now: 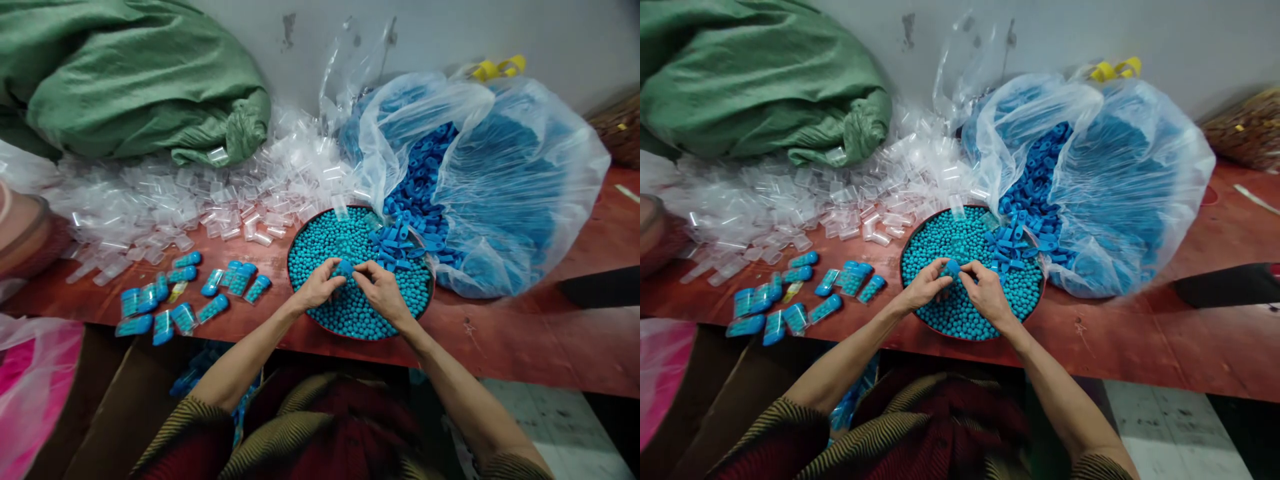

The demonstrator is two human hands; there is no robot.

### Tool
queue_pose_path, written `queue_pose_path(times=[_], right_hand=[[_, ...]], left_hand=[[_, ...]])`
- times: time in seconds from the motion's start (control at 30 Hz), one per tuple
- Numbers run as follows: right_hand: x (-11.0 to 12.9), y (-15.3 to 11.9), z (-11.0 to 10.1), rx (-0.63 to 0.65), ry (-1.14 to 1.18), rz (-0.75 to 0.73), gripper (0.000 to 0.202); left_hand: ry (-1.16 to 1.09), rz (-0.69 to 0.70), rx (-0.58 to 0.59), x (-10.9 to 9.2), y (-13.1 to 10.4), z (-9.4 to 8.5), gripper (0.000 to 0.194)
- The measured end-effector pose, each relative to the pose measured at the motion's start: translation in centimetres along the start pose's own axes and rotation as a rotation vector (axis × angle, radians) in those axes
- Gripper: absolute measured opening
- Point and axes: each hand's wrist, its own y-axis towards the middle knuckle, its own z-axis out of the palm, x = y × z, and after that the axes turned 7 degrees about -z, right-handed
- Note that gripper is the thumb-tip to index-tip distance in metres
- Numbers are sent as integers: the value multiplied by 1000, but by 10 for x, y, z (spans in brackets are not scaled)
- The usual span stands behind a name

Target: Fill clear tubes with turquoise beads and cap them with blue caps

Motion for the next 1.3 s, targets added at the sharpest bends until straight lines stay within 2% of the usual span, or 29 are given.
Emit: queue_pose_path(times=[0.17,0.23,0.3,0.5,0.63,0.77,0.87,1.03,1.13,1.2,1.3], right_hand=[[-9,-8,-10,133,-284,-104,17],[-9,-9,-14,100,-225,-56,15],[-6,-7,-15,25,-74,16,14],[8,0,2,-68,341,209,16],[8,-4,7,-81,349,230,16],[5,-10,8,-114,299,229,16],[2,-11,4,-67,255,197,16],[-4,-8,-11,97,222,89,15],[-4,-10,-13,136,201,52,15],[0,-14,-6,58,167,60,15],[7,-18,6,-150,98,92,19]], left_hand=[[13,-52,-24,0,-7,-9,39],[21,-62,-16,1,-7,-11,42],[13,-51,-9,1,-7,-9,42],[-26,35,1,-3,-9,6,47],[-66,45,-11,0,-13,9,58],[-34,74,12,3,-13,10,56],[-59,81,45,4,-13,11,50],[-104,42,7,4,-17,15,38],[-99,21,1,4,-18,20,34],[-116,24,-19,4,-17,25,32],[-168,43,-118,4,-14,30,30]])
